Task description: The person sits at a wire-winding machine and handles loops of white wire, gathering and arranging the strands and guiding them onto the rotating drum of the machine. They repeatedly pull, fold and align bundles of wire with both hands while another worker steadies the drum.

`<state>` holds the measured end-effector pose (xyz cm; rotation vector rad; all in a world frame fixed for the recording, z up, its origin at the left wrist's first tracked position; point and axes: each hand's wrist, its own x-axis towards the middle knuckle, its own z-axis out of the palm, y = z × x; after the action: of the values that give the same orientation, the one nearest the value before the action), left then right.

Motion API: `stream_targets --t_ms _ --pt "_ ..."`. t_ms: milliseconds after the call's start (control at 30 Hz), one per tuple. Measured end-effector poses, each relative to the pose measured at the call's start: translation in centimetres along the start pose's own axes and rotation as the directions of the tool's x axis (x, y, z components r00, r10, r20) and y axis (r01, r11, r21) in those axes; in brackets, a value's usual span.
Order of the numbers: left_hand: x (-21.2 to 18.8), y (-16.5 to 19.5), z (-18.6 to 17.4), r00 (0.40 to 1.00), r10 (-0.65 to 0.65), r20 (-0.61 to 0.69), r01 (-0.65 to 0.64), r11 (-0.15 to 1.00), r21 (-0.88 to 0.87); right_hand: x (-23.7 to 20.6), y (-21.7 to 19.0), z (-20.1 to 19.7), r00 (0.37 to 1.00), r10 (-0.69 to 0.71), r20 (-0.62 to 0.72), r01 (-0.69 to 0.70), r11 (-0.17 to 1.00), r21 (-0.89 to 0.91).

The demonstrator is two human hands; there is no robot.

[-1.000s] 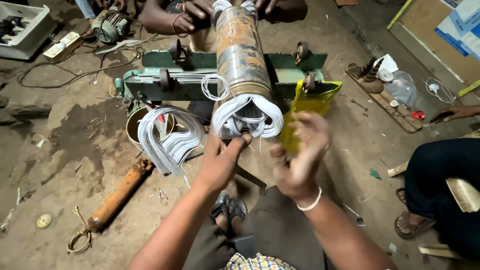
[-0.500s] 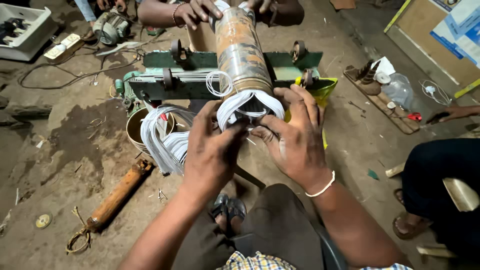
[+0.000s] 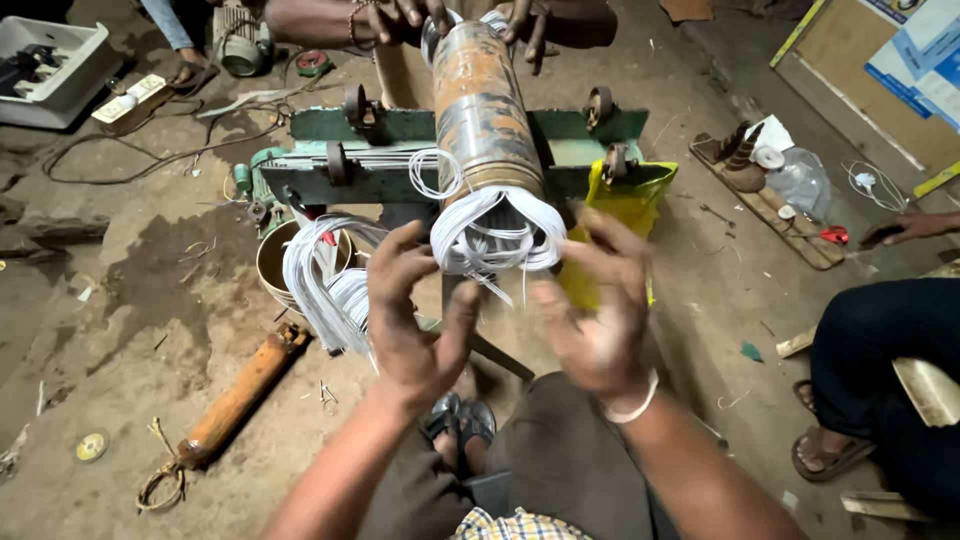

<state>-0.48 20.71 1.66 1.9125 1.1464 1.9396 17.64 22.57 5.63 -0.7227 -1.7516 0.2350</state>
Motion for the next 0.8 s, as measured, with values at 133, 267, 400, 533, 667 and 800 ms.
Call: stream_targets --t_ms 133,267,400,533,667,800 --pt "0.1 -1.2 1.8 0.906 -0.411 0.102 0.414 0.809 -0.416 -2.5 2.7 2.0 0.897 0.420 0.136 -0.427 0.750 0.505" --pt "0.9 -2.0 2.5 0.878 -0.438 0.193 0.478 0.788 -0.388 -3.9 6.4 3.2 0.666 0.687 0.292 -0.734 0.533 0.421" --pt "0.9 -1.9 2.4 0.912 -0.342 0.228 0.408 0.821 -0.401 -3.9 7.4 3.7 0.559 0.757 0.338 -0.814 0.424 0.397" --pt "0.5 -1.6 3.0 0.883 -0.413 0.222 0.466 0.821 -0.329 -3.1 6.2 3.3 0.834 0.443 0.329 -0.551 0.700 0.455" --pt "0.6 -1.7 3.3 0.930 -0.333 0.153 0.364 0.890 -0.276 -1.8 4.7 2.8 0.840 0.421 0.341 -0.527 0.781 0.335" --pt "0.6 -1.1 2.5 0.938 -0.318 0.140 0.326 0.944 -0.042 -1.1 3.1 2.2 0.965 0.245 0.094 -0.259 0.943 0.208"
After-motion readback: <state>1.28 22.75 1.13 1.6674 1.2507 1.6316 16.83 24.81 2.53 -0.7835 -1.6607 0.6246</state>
